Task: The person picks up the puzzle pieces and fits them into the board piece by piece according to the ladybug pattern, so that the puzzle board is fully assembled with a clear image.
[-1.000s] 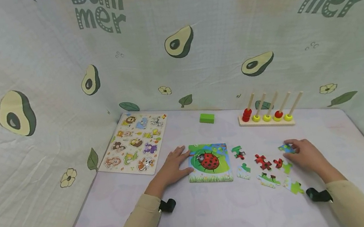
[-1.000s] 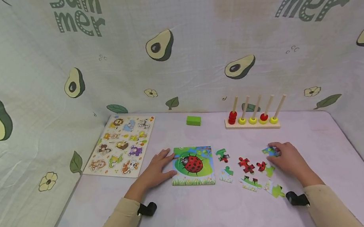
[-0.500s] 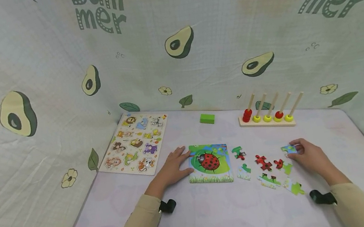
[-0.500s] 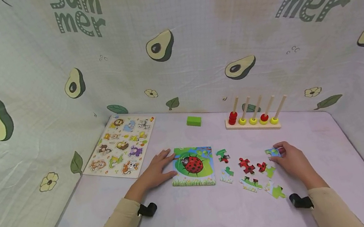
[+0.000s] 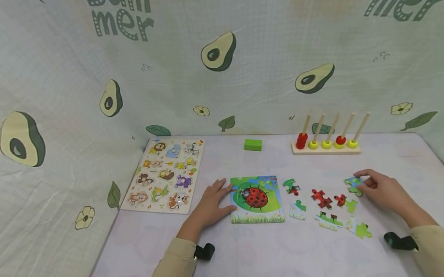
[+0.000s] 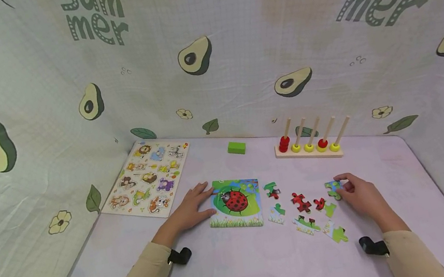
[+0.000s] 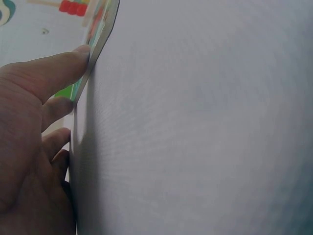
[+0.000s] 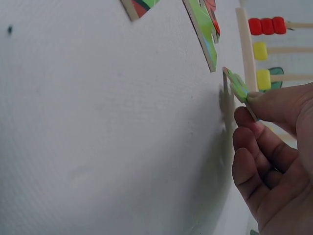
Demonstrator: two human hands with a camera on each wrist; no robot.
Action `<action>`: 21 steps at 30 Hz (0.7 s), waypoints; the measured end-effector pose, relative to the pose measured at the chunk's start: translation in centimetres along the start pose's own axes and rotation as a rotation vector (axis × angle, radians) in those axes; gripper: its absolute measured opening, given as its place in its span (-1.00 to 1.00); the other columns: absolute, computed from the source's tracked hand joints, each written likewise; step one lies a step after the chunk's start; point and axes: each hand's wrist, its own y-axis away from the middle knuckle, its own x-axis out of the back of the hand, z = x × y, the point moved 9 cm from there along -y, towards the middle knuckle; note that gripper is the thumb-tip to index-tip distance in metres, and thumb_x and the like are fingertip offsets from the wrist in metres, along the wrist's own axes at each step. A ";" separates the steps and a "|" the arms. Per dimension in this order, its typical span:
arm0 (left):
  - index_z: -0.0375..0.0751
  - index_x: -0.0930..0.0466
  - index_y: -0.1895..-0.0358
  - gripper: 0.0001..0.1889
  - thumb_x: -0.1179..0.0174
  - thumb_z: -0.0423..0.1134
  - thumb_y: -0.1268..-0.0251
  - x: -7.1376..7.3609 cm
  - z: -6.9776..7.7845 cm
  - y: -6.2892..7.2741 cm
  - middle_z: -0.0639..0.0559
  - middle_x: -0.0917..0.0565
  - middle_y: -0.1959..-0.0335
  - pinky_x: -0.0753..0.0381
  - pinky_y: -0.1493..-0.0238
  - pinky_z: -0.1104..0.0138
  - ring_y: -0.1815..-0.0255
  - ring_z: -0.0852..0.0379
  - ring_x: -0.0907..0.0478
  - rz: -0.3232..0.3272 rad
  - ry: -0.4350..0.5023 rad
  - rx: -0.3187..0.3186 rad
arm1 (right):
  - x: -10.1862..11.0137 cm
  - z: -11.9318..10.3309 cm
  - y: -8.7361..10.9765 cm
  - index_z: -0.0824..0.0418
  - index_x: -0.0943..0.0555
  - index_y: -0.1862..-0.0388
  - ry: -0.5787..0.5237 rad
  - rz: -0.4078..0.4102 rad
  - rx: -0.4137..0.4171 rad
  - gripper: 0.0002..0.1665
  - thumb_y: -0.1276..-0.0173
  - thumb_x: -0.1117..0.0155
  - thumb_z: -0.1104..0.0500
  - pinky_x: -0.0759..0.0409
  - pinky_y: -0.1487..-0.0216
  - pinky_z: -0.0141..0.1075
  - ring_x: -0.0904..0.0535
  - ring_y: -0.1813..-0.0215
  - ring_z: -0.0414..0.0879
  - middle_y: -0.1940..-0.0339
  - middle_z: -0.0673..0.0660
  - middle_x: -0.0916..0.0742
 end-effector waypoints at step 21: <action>-0.04 -0.25 -0.58 -0.25 -0.24 0.11 -0.43 0.0 0.0 0.0 -0.03 -0.08 -0.66 0.21 -0.66 0.09 -0.68 -0.04 0.14 -0.001 -0.002 -0.011 | -0.3 -3.0 0.3 0.33 -0.37 -0.40 -0.123 -0.038 0.057 -0.41 -0.54 -0.24 0.08 -0.49 0.33 -0.31 -0.51 0.23 -0.02 0.17 0.19 -0.67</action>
